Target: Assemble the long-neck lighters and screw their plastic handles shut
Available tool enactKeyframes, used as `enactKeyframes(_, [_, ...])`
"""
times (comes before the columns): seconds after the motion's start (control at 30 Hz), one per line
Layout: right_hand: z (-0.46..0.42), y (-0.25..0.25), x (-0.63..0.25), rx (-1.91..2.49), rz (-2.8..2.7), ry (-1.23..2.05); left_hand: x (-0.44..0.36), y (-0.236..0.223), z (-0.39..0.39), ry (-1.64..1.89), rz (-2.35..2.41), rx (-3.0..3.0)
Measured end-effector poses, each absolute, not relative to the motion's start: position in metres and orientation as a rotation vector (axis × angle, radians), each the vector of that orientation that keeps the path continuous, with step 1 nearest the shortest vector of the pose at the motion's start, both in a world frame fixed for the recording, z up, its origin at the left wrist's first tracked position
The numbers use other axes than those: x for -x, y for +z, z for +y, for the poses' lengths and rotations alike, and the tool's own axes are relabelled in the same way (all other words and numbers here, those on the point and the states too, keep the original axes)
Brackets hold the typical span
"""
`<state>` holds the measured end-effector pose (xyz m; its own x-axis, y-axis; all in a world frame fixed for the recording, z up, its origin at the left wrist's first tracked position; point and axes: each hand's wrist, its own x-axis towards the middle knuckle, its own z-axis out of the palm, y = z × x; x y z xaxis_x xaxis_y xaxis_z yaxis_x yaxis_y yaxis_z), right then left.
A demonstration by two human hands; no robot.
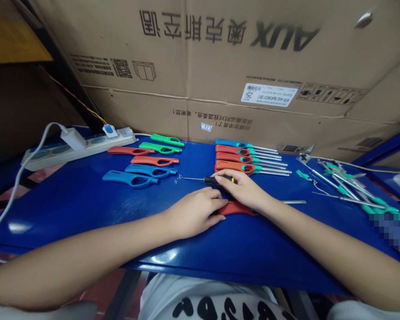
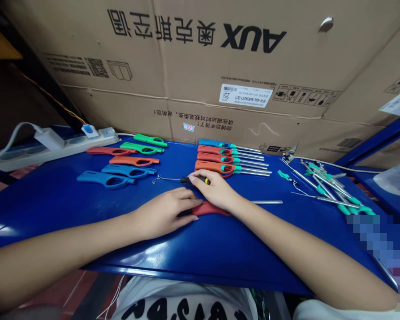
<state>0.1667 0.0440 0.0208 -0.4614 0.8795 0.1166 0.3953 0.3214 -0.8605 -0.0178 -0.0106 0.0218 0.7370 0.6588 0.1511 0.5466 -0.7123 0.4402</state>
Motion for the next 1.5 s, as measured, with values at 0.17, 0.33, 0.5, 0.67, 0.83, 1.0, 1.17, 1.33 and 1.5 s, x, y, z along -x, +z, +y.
enactKeyframes(0.17, [0.042, 0.024, -0.167, 1.138, -1.993, 1.076, 0.019, 0.021, -0.010, 0.425, 0.921, -2.575])
enactKeyframes(0.33, [0.042, 0.020, -0.167, 1.155, -1.940, 1.111, 0.019, 0.021, -0.010, 0.426, 0.921, -2.582])
enactKeyframes(0.5, [0.041, 0.017, -0.164, 1.149, -1.868, 1.157, 0.018, 0.020, -0.010, 0.449, 0.912, -2.579])
enactKeyframes(0.67, [0.035, 0.031, -0.169, 1.173, -1.672, 1.302, 0.018, 0.020, -0.009, 0.478, 0.899, -2.588])
enactKeyframes(0.83, [0.025, 0.050, -0.183, 1.173, -1.385, 1.366, 0.018, 0.019, -0.010, 0.504, 0.885, -2.598])
enactKeyframes(1.0, [0.022, 0.046, -0.185, 1.203, -1.452, 1.365, 0.019, 0.018, -0.009, 0.485, 0.884, -2.625])
enactKeyframes(1.17, [0.028, 0.027, -0.180, 1.181, -1.752, 1.310, 0.019, 0.018, -0.009, 0.514, 0.882, -2.644])
enactKeyframes(1.33, [0.031, 0.020, -0.181, 1.184, -1.840, 1.230, 0.020, 0.017, -0.008, 0.497, 0.872, -2.658])
enactKeyframes(1.5, [0.031, 0.017, -0.179, 1.171, -1.894, 1.170, 0.019, 0.017, -0.008, 0.473, 0.868, -2.677])
